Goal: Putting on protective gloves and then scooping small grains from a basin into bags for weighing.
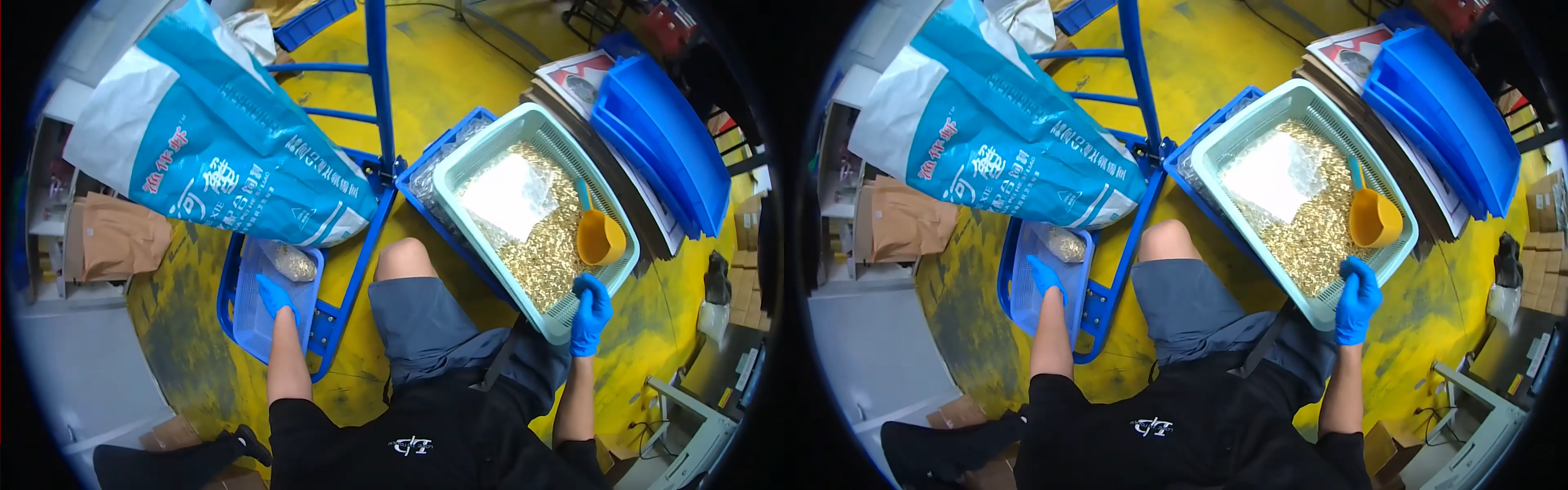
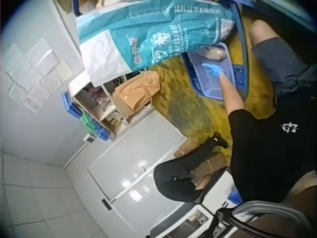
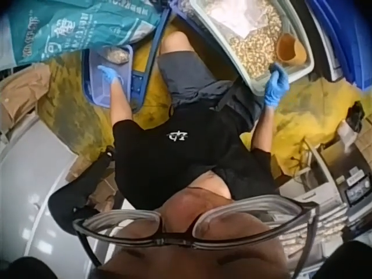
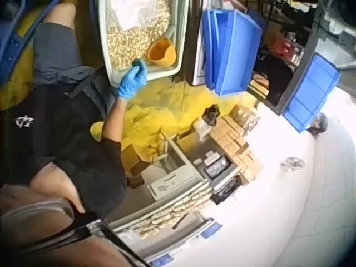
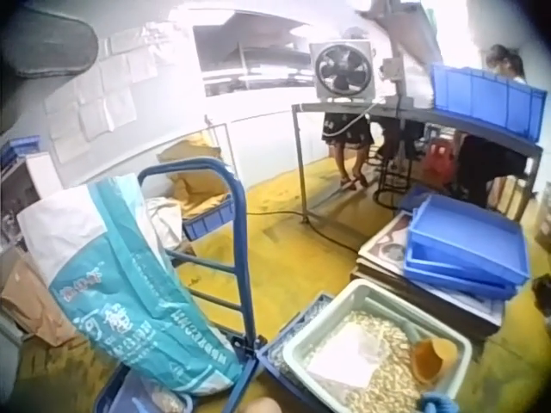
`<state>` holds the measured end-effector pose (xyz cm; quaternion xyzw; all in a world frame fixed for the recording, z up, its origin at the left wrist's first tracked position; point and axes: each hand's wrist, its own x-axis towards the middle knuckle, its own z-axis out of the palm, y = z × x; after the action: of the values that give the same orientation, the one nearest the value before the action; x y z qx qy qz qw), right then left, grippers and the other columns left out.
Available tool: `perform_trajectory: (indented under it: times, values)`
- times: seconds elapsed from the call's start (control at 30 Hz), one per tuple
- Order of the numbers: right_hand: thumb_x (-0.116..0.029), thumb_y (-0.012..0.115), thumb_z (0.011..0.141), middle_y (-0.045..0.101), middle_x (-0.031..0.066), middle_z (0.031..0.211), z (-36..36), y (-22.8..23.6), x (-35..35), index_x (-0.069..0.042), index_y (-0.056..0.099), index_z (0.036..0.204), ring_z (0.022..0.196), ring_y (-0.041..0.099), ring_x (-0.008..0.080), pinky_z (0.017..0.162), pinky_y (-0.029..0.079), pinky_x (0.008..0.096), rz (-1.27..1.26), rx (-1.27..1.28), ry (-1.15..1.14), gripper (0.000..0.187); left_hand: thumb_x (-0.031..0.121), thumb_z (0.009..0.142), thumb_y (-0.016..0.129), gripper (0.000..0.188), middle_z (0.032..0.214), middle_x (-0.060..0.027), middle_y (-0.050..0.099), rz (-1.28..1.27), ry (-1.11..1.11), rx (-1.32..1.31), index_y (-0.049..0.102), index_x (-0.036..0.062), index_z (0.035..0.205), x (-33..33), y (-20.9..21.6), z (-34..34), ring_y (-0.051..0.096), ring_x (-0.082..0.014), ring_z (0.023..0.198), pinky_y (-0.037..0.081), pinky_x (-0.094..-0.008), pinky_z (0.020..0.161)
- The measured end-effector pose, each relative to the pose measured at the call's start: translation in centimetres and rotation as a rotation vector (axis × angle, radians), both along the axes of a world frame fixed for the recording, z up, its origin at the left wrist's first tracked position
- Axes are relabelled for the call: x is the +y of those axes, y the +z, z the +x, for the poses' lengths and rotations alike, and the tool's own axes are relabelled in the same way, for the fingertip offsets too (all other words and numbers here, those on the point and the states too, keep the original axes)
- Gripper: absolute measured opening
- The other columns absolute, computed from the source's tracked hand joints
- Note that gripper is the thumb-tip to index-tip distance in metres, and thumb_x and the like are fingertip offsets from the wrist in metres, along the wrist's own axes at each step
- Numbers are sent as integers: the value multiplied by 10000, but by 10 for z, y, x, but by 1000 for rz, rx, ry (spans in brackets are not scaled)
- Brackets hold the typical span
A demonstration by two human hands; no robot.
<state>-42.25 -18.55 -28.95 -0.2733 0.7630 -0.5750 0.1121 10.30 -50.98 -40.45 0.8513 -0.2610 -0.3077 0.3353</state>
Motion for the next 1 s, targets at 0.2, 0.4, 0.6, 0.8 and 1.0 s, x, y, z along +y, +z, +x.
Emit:
perform_trajectory:
  times: [0.2,0.4,0.6,0.8,1.0]
  values:
    - [-12,515,846,654,107,836,15,-1,-17,-15,629,989,754,622,169,691,486,275,178,115,201,183,519,907,364,658,1249,-260,476,-168,-218,-466,463,-41,1238,21,18,7,450,-390,1154,352,-445,976]
    - [-206,567,826,648,139,901,8,-11,-9,-82,638,987,784,629,305,691,503,378,266,205,305,215,500,906,403,637,1224,-246,499,-341,-371,-825,469,-40,1237,43,96,-44,461,-392,1130,369,-443,953]
    - [-252,533,839,641,148,825,10,-18,-4,-82,625,919,696,615,337,626,494,432,300,240,315,209,259,901,529,415,1155,-211,540,-719,-786,-657,505,-50,1177,57,144,-162,508,-312,1071,391,-388,931]
    - [-289,529,829,600,182,662,10,-8,5,-70,570,771,614,597,362,561,469,479,602,254,449,230,108,853,573,265,1050,-139,565,-842,-1080,-237,545,-9,1090,81,143,-312,528,-267,987,405,-346,898]
    - [-338,517,818,613,189,681,10,-14,3,-70,600,763,638,602,370,585,469,484,611,222,482,286,423,747,652,669,1302,-264,401,-496,-1605,-703,458,2,1230,133,118,-421,417,-379,1187,370,-438,972]
